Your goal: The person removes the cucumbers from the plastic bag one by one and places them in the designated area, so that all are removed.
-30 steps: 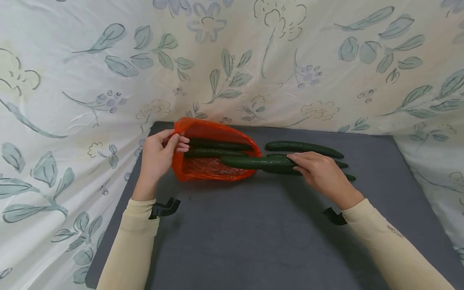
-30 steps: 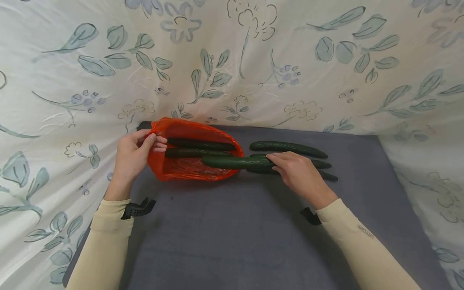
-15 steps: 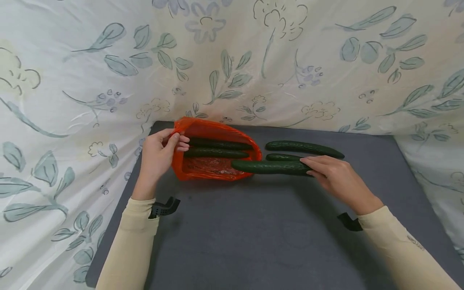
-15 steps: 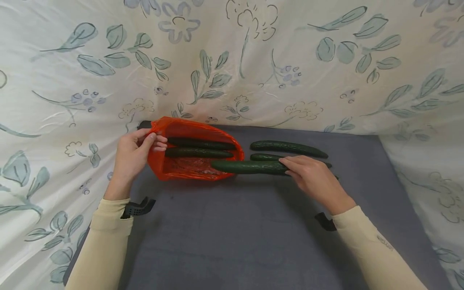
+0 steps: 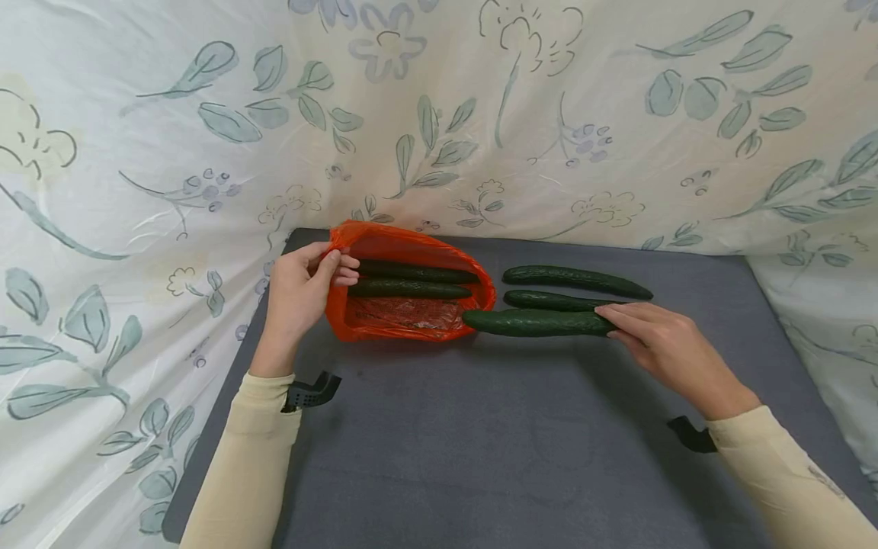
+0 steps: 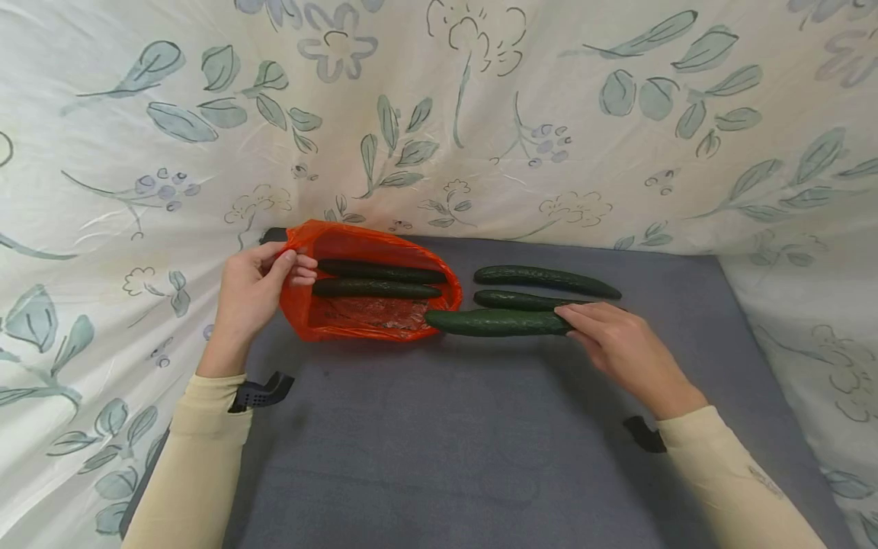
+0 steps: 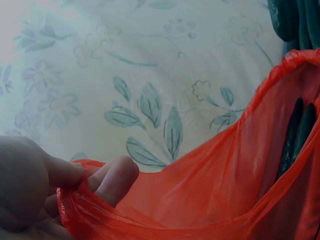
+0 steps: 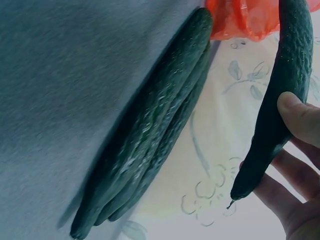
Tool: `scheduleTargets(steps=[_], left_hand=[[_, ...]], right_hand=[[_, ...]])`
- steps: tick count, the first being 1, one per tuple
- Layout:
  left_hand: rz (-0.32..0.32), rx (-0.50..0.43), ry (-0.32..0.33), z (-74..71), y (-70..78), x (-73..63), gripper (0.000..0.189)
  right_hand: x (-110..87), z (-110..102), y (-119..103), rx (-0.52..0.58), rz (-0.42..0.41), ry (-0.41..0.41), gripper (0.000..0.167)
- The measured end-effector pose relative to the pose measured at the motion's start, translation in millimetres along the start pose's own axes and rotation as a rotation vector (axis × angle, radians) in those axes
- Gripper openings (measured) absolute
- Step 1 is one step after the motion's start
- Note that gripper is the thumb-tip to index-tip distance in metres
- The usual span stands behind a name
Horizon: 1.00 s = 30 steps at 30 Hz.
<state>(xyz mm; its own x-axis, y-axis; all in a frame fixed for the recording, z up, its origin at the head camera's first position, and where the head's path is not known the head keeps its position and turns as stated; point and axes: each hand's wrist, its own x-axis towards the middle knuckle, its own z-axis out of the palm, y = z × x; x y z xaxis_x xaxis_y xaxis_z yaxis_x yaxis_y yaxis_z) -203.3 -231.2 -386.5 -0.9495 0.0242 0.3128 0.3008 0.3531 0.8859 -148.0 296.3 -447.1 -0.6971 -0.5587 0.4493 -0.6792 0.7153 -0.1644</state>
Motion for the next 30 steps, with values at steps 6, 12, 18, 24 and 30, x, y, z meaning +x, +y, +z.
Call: scheduleTargets(steps=[6, 12, 18, 24, 30], left_hand=[[0.008, 0.003, -0.009, 1.0, -0.2, 0.1, 0.023], [-0.002, 0.009, -0.007, 0.6, -1.0, 0.1, 0.025], [-0.001, 0.012, -0.003, 0.3, -0.9, 0.2, 0.024], [-0.003, 0.022, 0.004, 0.1, -1.0, -0.6, 0.024], [-0.013, 0.028, 0.003, -0.9, -1.9, -0.4, 0.025]], right_hand=[[-15.8, -4.2, 8.9, -0.018, -0.006, 0.018, 0.068], [-31.0, -6.3, 18.1, -0.045, 0.011, -0.006, 0.061], [-39.9, -1.8, 25.2, -0.048, 0.022, -0.043, 0.071], [-47.5, 7.7, 33.9, -0.025, 0.021, -0.049, 0.041], [-52.8, 18.2, 43.9, -0.039, 0.017, -0.050, 0.068]])
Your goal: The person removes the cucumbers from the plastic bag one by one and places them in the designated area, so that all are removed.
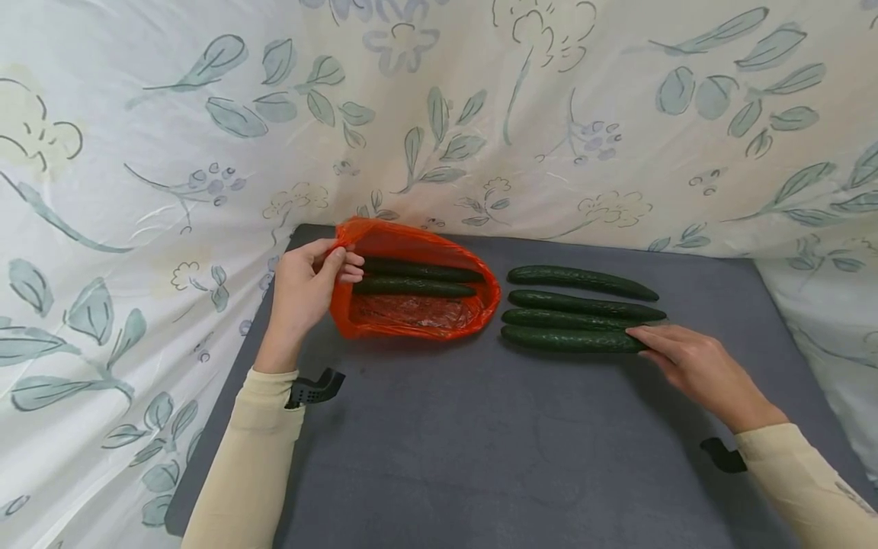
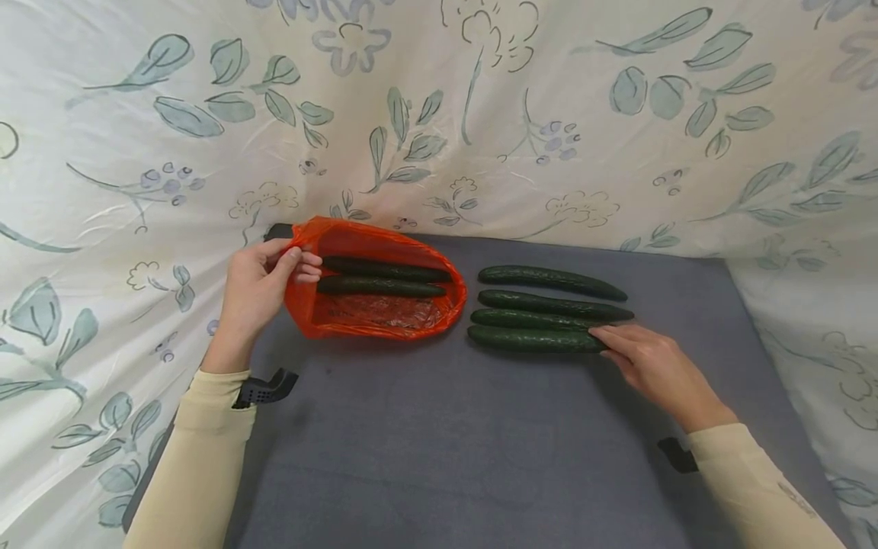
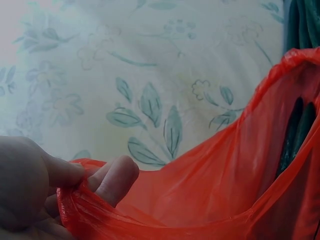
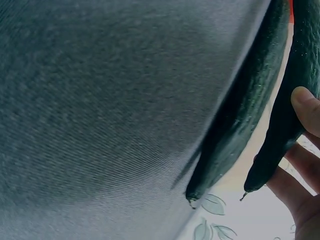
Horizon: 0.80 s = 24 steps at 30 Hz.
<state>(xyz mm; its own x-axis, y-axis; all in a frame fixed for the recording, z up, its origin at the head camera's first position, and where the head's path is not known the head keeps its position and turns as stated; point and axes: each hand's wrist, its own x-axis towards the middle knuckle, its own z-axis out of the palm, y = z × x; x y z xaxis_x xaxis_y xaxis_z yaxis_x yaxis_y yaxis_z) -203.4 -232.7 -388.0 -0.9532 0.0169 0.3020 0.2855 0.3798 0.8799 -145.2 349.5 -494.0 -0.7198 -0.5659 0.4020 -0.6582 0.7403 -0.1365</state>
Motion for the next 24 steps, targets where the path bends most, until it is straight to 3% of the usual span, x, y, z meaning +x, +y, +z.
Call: scheduleTargets(steps=[3, 9, 16, 24], left_hand=[[-0.002, -0.002, 0.000, -0.1, -0.2, 0.6, 0.025], [0.001, -0.013, 0.001, 0.4, -0.5, 1.1, 0.025], [-0.008, -0.012, 0.000, -0.1, -1.7, 1.4, 0.025], [-0.015, -0.002, 0.002, 0.6, -2.8, 0.3, 0.026]], right_hand=[[-2.0, 4.5, 2.7, 0.017, -0.002, -0.013, 0.039], [-3.7, 12.8, 5.0, 0.014, 0.045, -0.063, 0.067], [-5.3, 19.1, 8.2, -0.007, 0.084, -0.122, 0.058], [-5.8, 24.9, 6.9, -0.029, 0.061, -0.113, 0.057]])
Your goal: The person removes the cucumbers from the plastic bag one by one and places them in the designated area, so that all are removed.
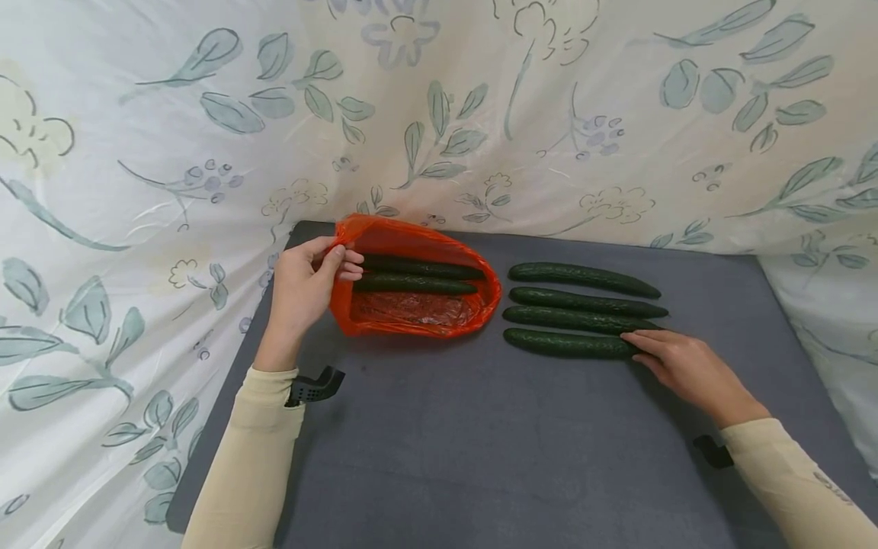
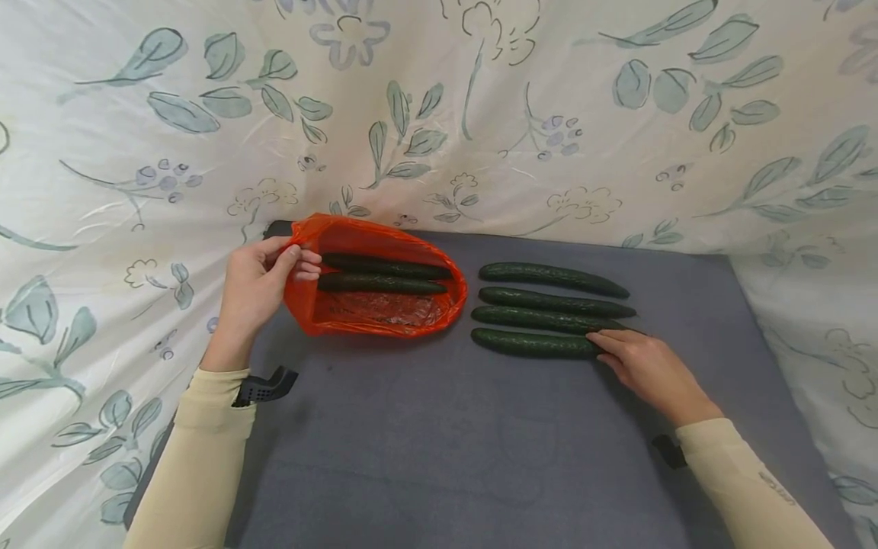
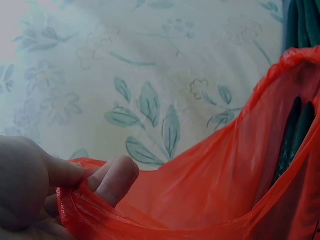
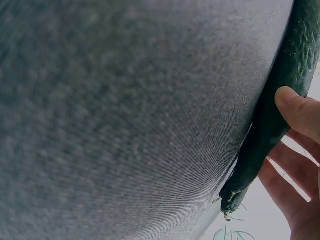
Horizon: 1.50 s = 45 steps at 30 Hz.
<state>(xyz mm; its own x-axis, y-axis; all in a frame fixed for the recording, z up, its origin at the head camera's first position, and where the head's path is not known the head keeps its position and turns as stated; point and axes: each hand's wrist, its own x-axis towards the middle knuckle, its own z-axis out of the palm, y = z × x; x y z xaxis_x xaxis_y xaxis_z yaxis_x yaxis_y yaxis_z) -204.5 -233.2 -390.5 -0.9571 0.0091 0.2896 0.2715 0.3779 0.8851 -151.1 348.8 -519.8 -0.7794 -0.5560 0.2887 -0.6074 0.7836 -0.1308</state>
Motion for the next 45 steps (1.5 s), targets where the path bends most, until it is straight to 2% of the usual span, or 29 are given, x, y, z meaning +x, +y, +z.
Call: scheduleTargets(steps=[17, 27, 36, 45], left_hand=[[-0.005, 0.000, -0.002, -0.4, -0.6, -0.7, 0.026], [0.003, -0.022, -0.008, -1.2, -2.0, 0.4, 0.026], [0.003, -0.014, -0.005, -0.6, -0.9, 0.5, 0.027], [0.015, -0.021, -0.001, 2.6, 0.9, 1.1, 0.026]], right_hand=[[4.5, 2.9, -8.1, -0.051, 0.001, 0.047, 0.059], [17.4, -0.4, -16.8, 0.022, 0.041, 0.124, 0.065], [50.2, -10.7, -29.3, 0.071, 0.079, 0.146, 0.066], [107.0, -16.3, -54.0, 0.175, 0.039, 0.171, 0.061]])
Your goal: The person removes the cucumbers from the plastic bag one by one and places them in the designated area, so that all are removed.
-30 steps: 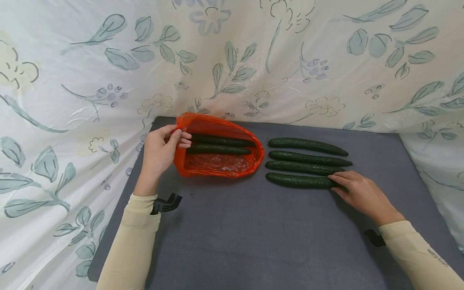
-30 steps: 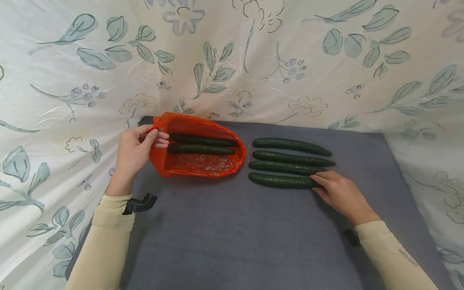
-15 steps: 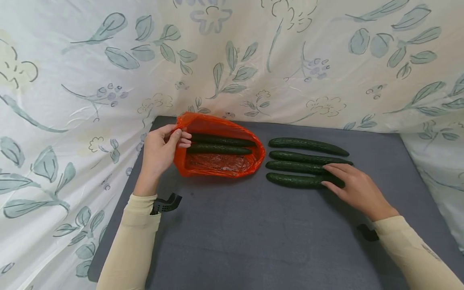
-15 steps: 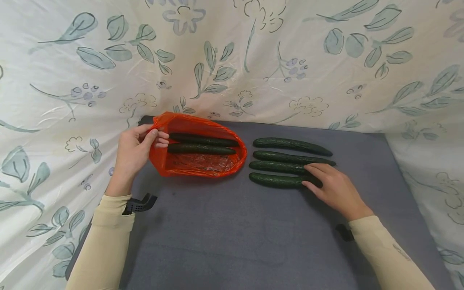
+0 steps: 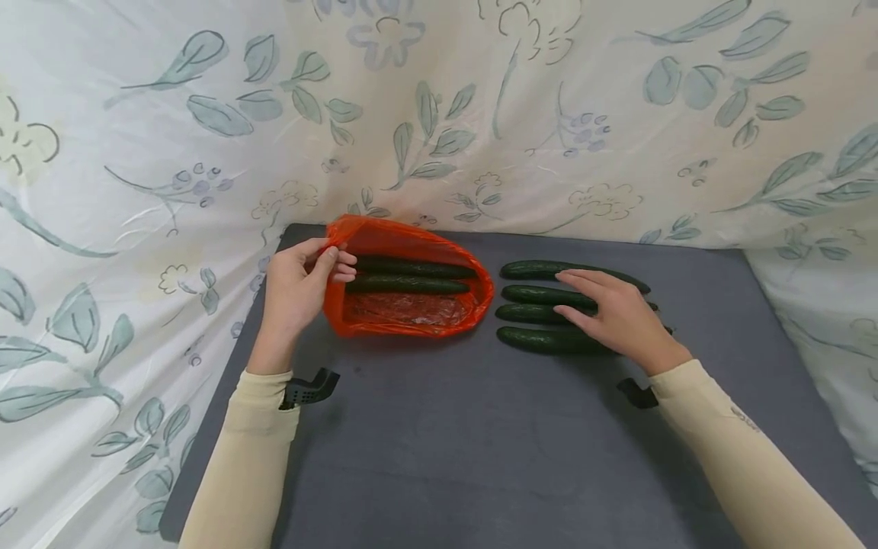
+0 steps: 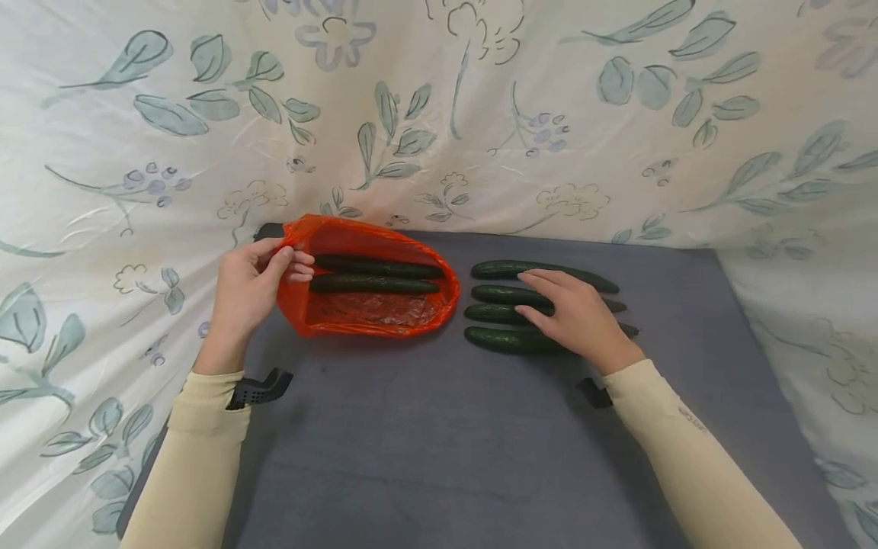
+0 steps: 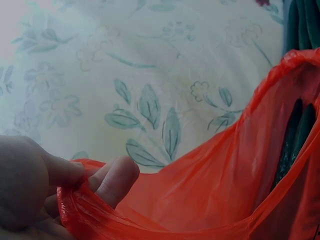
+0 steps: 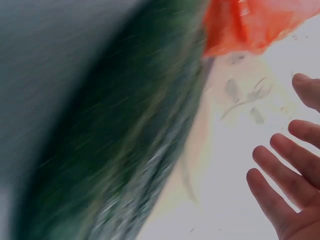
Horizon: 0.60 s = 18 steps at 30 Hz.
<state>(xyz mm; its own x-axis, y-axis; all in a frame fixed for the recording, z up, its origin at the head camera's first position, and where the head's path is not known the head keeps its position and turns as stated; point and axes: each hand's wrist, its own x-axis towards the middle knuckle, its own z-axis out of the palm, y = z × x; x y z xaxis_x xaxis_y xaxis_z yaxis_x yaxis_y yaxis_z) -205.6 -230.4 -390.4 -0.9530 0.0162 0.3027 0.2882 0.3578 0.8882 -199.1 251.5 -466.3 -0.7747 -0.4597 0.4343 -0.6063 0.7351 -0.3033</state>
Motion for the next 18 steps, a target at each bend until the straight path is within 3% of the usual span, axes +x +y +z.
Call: scheduleTargets(steps=[10, 18], left_hand=[[0.018, -0.001, 0.005, 0.6, 3.2, -1.0, 0.023], [0.020, 0.007, -0.004, 0.6, 4.6, -2.4, 0.025]], right_hand=[[61.7, 16.1, -35.9, 0.102, -0.053, -0.091, 0.056], [85.6, 23.1, -43.7, 0.124, -0.039, -0.175, 0.059]])
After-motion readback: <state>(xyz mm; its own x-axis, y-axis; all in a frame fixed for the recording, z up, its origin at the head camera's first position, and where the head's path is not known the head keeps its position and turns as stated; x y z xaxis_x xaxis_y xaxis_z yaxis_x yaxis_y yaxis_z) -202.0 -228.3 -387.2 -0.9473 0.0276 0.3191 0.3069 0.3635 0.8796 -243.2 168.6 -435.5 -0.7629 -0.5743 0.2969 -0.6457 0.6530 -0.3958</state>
